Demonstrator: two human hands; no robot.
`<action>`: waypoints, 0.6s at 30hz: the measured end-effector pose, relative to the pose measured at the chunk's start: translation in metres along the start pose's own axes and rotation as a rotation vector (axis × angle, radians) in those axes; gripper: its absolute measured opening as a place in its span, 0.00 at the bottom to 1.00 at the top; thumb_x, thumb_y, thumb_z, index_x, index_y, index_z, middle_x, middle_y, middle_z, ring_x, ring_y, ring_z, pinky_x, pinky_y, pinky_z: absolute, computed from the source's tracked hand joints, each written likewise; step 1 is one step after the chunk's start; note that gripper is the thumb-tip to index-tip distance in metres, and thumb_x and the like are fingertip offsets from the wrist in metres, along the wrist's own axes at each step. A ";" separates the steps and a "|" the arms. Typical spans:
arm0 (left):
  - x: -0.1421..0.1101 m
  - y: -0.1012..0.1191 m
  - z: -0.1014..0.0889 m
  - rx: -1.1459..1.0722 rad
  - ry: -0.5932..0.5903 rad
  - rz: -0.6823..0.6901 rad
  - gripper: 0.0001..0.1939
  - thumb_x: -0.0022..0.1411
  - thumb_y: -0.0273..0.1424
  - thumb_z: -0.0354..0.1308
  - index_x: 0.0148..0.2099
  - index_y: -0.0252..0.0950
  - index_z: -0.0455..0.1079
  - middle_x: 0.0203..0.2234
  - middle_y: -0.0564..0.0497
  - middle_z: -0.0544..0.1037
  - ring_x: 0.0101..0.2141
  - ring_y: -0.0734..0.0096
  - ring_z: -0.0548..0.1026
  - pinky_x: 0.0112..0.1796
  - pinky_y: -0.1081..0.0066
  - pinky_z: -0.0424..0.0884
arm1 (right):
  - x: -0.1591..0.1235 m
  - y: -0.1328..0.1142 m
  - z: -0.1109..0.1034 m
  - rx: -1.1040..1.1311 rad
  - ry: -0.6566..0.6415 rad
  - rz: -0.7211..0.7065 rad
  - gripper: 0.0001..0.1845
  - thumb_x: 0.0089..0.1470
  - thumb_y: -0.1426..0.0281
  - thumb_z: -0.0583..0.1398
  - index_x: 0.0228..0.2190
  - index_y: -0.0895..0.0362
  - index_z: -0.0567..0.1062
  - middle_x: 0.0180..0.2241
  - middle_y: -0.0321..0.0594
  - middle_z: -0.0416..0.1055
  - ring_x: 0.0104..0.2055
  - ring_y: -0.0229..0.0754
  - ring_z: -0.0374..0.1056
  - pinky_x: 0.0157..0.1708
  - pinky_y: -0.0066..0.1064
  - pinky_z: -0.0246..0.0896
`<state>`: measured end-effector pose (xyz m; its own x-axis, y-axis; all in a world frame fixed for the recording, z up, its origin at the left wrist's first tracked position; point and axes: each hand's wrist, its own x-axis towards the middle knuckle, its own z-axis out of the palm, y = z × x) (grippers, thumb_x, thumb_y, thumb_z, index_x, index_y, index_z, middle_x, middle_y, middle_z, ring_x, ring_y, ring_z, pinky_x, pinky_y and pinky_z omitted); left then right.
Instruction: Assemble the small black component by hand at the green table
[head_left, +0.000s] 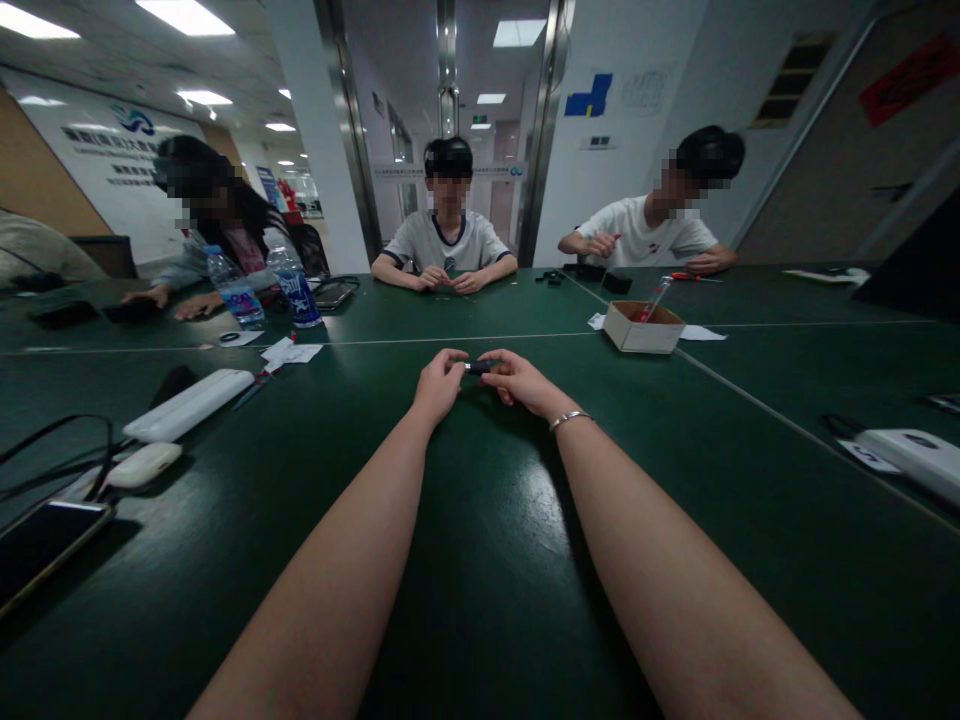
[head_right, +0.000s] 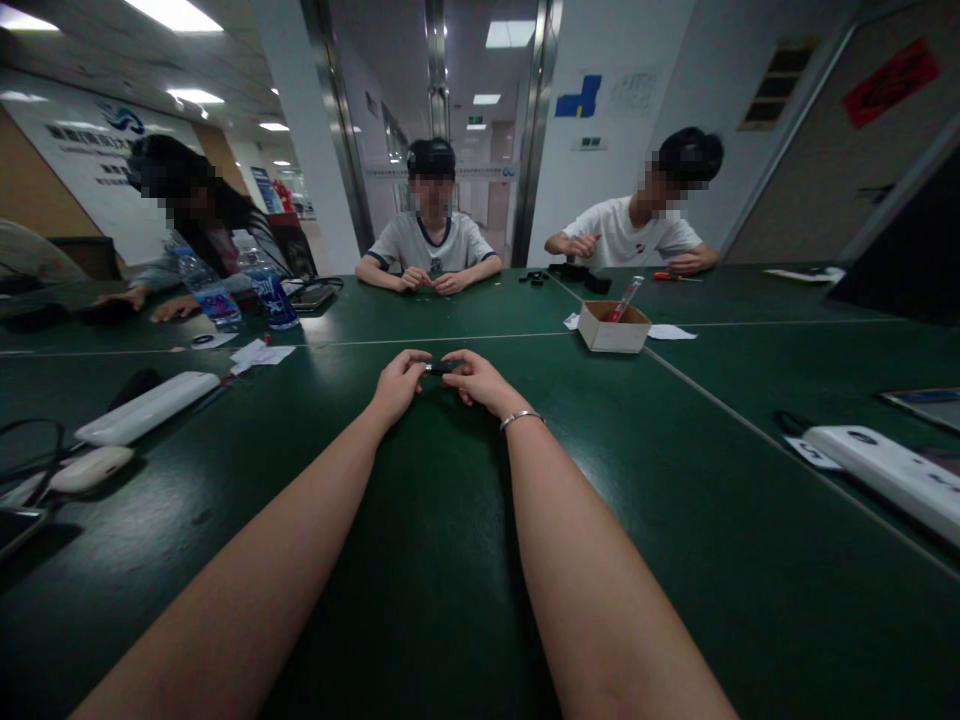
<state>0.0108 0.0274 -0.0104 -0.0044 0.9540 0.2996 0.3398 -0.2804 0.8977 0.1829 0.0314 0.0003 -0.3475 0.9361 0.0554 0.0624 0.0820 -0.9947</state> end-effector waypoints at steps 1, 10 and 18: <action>0.000 0.001 0.000 -0.010 0.001 0.003 0.13 0.60 0.31 0.51 0.46 0.36 0.71 0.31 0.51 0.74 0.22 0.76 0.68 0.26 0.74 0.63 | 0.000 0.000 0.000 0.004 -0.002 -0.002 0.16 0.53 0.79 0.61 0.43 0.57 0.66 0.25 0.32 0.71 0.12 0.28 0.55 0.09 0.18 0.50; -0.001 0.001 0.003 -0.088 0.018 0.052 0.12 0.60 0.35 0.56 0.43 0.35 0.70 0.32 0.50 0.74 0.26 0.75 0.69 0.27 0.76 0.64 | 0.004 0.001 0.003 -0.145 -0.056 0.031 0.17 0.46 0.80 0.66 0.35 0.58 0.66 0.19 0.28 0.68 0.12 0.29 0.56 0.10 0.18 0.50; -0.006 -0.001 0.005 -0.016 -0.119 0.094 0.12 0.57 0.38 0.61 0.39 0.35 0.72 0.30 0.51 0.75 0.31 0.72 0.71 0.33 0.73 0.66 | 0.001 -0.004 0.008 -0.068 -0.051 0.010 0.14 0.44 0.85 0.63 0.34 0.61 0.72 0.25 0.33 0.70 0.16 0.28 0.62 0.15 0.18 0.60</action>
<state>0.0149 0.0229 -0.0147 0.1386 0.9290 0.3432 0.3185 -0.3700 0.8727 0.1751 0.0296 0.0039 -0.3935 0.9185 0.0388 0.1293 0.0971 -0.9868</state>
